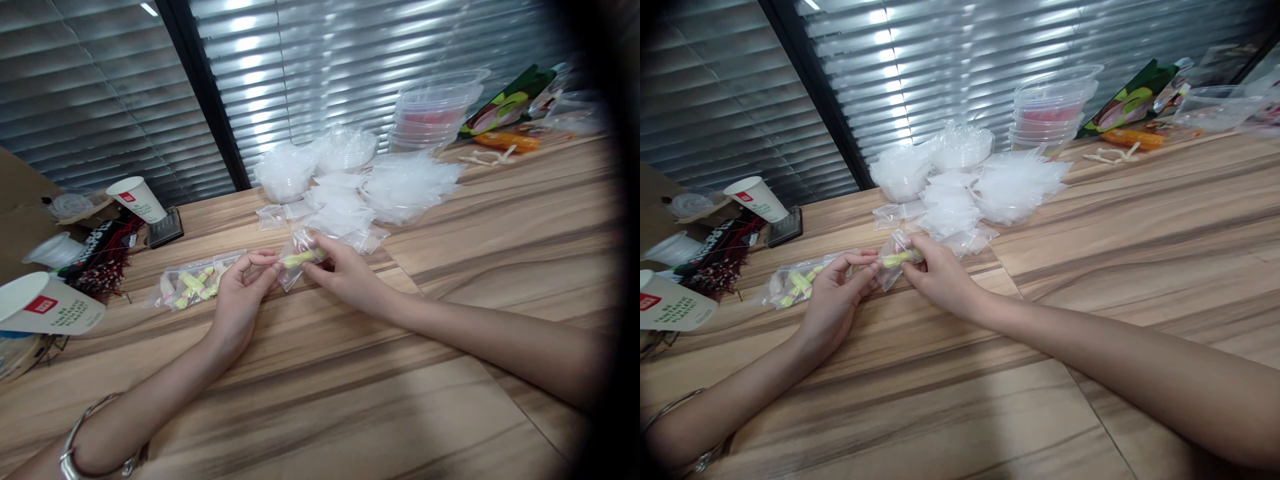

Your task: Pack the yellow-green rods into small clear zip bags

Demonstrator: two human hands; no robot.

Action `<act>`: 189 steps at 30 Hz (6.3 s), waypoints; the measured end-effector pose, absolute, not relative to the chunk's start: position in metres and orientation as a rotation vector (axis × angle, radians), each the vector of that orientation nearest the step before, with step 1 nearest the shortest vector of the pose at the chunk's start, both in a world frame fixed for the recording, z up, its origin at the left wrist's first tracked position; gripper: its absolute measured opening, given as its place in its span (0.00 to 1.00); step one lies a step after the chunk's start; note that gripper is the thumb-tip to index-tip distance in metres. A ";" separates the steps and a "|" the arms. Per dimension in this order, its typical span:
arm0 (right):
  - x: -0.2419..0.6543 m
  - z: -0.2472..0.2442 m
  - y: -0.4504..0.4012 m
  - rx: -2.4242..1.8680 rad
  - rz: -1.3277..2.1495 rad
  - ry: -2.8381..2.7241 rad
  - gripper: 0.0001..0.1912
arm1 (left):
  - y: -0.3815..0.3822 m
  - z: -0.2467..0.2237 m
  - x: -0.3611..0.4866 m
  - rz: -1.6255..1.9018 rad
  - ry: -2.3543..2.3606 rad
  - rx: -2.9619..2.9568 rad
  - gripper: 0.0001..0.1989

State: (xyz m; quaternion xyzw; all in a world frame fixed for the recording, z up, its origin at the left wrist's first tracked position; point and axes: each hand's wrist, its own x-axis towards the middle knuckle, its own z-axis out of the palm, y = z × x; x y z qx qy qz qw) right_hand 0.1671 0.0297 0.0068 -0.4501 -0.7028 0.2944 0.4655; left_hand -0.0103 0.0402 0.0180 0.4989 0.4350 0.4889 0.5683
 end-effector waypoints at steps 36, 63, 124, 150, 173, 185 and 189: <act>0.173 0.016 0.035 -0.606 1.675 -1.014 0.06 | 0.040 0.021 -0.011 1.256 1.021 1.232 0.10; 0.169 0.013 0.034 -0.669 1.642 -1.097 0.16 | 0.038 0.024 -0.010 1.286 0.988 1.246 0.24; 0.163 0.014 0.025 -1.130 1.267 -1.754 0.13 | 0.044 0.017 -0.012 1.346 1.047 1.275 0.08; 0.165 0.016 0.022 -1.186 1.185 -1.815 0.17 | 0.039 0.021 -0.010 1.321 0.983 1.233 0.09; 0.164 0.015 0.022 -1.094 1.271 -1.787 0.15 | 0.039 0.025 -0.010 1.282 0.952 1.169 0.12; 0.164 0.019 0.019 -1.056 1.328 -1.839 0.10 | 0.041 0.024 -0.011 1.320 0.971 1.154 0.13; 0.164 0.020 0.019 -1.095 1.309 -1.875 0.13 | 0.042 0.025 -0.011 1.300 0.968 1.115 0.13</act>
